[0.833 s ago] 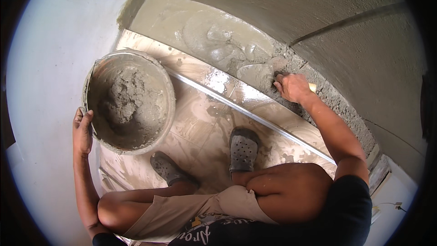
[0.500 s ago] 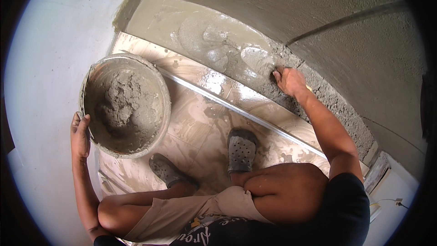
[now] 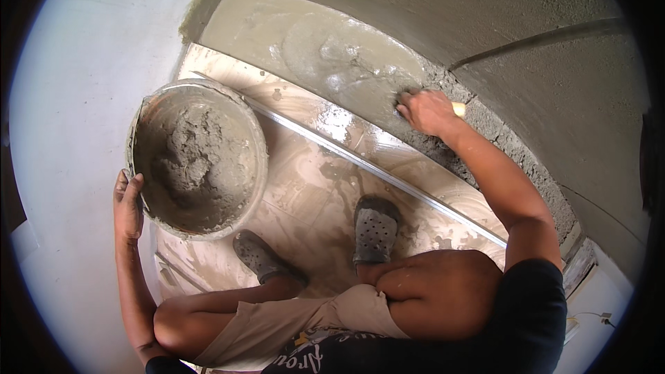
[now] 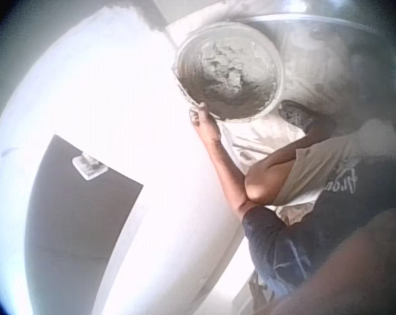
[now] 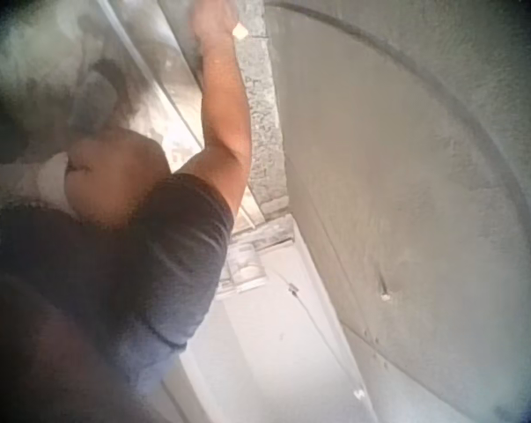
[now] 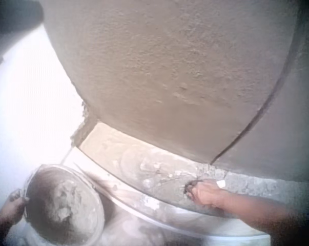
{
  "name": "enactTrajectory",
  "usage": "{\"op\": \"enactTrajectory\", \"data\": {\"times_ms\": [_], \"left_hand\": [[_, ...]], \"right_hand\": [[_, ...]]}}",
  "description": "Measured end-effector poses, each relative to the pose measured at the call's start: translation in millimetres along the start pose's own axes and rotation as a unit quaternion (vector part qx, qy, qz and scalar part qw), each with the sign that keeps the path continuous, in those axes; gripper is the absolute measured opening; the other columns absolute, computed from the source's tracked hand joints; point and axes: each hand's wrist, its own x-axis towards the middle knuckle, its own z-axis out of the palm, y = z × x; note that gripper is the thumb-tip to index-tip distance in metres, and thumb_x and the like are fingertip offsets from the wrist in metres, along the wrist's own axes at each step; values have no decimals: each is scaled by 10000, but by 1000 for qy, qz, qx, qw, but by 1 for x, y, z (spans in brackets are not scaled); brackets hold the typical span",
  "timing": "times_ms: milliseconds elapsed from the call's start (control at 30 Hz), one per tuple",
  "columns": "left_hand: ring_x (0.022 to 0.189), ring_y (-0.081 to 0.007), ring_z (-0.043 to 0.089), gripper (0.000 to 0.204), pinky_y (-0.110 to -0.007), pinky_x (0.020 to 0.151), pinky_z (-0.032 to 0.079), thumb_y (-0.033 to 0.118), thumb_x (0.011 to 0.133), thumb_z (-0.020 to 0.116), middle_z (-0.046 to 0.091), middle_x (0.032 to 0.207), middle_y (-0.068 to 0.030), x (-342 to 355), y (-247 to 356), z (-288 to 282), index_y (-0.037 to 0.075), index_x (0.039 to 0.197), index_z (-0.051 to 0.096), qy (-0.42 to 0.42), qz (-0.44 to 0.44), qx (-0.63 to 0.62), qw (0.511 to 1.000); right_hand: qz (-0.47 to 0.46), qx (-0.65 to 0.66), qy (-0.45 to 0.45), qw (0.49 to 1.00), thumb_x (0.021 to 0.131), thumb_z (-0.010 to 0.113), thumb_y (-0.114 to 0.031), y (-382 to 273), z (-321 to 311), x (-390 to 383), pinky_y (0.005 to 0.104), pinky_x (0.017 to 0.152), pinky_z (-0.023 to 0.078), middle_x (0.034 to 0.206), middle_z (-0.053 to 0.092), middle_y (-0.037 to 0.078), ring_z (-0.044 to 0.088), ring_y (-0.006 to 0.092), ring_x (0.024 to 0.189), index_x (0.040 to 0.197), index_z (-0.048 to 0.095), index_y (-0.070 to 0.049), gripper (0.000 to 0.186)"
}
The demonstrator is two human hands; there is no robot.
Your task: The person scoops cement from a bucket with a trowel and spreads it along a wall base, smoothing the surface repeatedly. The person works along a linear section of the wall, adding and leveling material as they progress.
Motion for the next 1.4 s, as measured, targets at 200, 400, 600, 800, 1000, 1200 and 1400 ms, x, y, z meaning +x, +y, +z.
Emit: {"op": "enactTrajectory", "data": {"times_ms": [200,400,600,800,1000,1200,1400], "left_hand": [[1214,-151,595,304,-341,1098,432,130,1052,606,673,1324,-59,-1,3,1,33,1340,592,-2,-1,-5,1000],[1218,-157,593,337,-344,1099,431,144,1048,616,670,1322,-61,0,-2,-6,25,1362,581,2,-3,-2,1000],[1216,-160,598,351,-349,1093,441,149,1046,620,669,1329,-65,1,-7,-11,22,1371,576,-1,-3,-7,1000],[1235,-166,597,367,-349,1102,438,145,1046,620,662,1360,-74,5,-10,-11,20,1388,574,-7,4,-16,1000],[1248,-170,597,396,-355,1113,435,146,1050,620,663,1364,-79,6,-13,-17,17,1420,561,-15,3,-11,1000],[1251,-178,601,395,-360,1113,439,151,1054,620,659,1369,-89,4,-9,-14,9,1417,556,-33,3,-11,999],[1238,-173,604,394,-349,1100,446,154,1054,624,664,1354,-85,-1,-7,-8,5,1411,552,4,-3,-10,1000]], "right_hand": [[139,65,-9,988,1060,546,-326,-19,-15,22,523,939,563,1071,757,252,722,447,1044,1073,760,-9,382],[214,92,9,972,1067,537,-311,-4,-7,-13,531,940,562,1061,744,287,714,469,1041,1085,750,16,391],[275,125,20,953,1081,509,-309,11,11,-60,554,937,557,1036,730,318,706,488,1022,1108,728,24,399],[298,161,22,941,1082,502,-340,39,47,-91,560,930,556,1023,727,318,701,493,1013,1147,707,9,410],[227,101,12,969,1088,488,-364,-9,3,-89,539,916,572,1033,737,297,714,470,1016,1214,665,-23,404],[257,48,-3,965,1094,481,-360,4,28,-62,543,924,571,1063,752,268,721,458,1023,1206,681,-40,394],[314,124,9,941,1089,491,-362,16,30,-73,536,940,561,1052,734,310,720,446,1047,1186,707,-21,415]]}}
